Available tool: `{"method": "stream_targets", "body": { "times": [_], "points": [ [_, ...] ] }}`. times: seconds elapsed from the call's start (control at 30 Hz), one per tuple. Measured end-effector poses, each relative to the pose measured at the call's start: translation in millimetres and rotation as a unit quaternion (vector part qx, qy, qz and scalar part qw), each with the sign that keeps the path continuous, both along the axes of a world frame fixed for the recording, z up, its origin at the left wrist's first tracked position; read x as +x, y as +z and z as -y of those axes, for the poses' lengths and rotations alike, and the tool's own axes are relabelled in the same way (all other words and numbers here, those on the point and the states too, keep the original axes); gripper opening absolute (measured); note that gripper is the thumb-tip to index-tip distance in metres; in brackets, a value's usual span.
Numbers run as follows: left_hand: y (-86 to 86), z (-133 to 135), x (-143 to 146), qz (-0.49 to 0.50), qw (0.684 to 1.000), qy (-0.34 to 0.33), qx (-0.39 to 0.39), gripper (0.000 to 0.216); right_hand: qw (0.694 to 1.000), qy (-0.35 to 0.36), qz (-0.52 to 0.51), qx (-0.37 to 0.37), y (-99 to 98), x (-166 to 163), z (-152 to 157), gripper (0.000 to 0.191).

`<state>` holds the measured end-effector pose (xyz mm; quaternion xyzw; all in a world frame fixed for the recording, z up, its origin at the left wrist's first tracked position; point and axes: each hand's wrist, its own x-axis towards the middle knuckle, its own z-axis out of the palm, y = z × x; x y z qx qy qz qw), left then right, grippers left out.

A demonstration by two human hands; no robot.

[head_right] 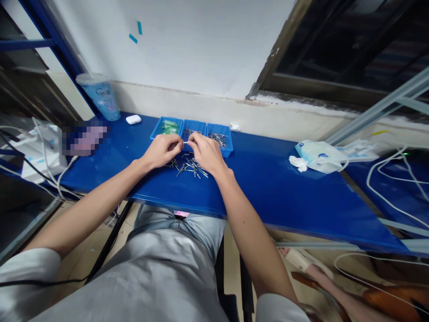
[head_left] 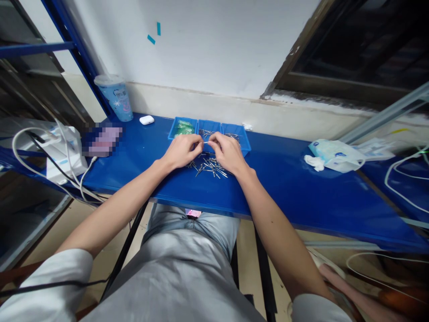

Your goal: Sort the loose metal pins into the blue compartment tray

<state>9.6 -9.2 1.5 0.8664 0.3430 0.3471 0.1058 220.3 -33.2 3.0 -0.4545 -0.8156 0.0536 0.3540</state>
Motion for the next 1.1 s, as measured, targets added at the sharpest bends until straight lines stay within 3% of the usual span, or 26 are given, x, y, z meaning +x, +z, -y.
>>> {"method": "stream_targets", "body": {
  "times": [0.7,0.8,0.97,1.1],
  "points": [
    [-1.3,-0.4,-0.8,0.003,1.0,-0.007,0.002,0.029,1.0,-0.004,0.004,-0.021,0.6,-1.3,1.5,0.014],
    [-0.5,-0.5,-1.1,0.0,1.0,-0.009,0.001,0.031,1.0,0.009,-0.002,-0.026,1.0,-0.3,1.5,0.024],
    [-2.8,-1.5,-1.1,-0.004,1.0,-0.012,0.0,0.028,1.0,0.016,0.004,-0.015,-2.5,0.0,0.1,0.013],
    [-0.5,2.2,-3.0,0.012,1.0,-0.002,0.022,0.029,1.0,-0.007,0.005,0.019,-4.8,0.8,-1.2,0.024]
  ]
}}
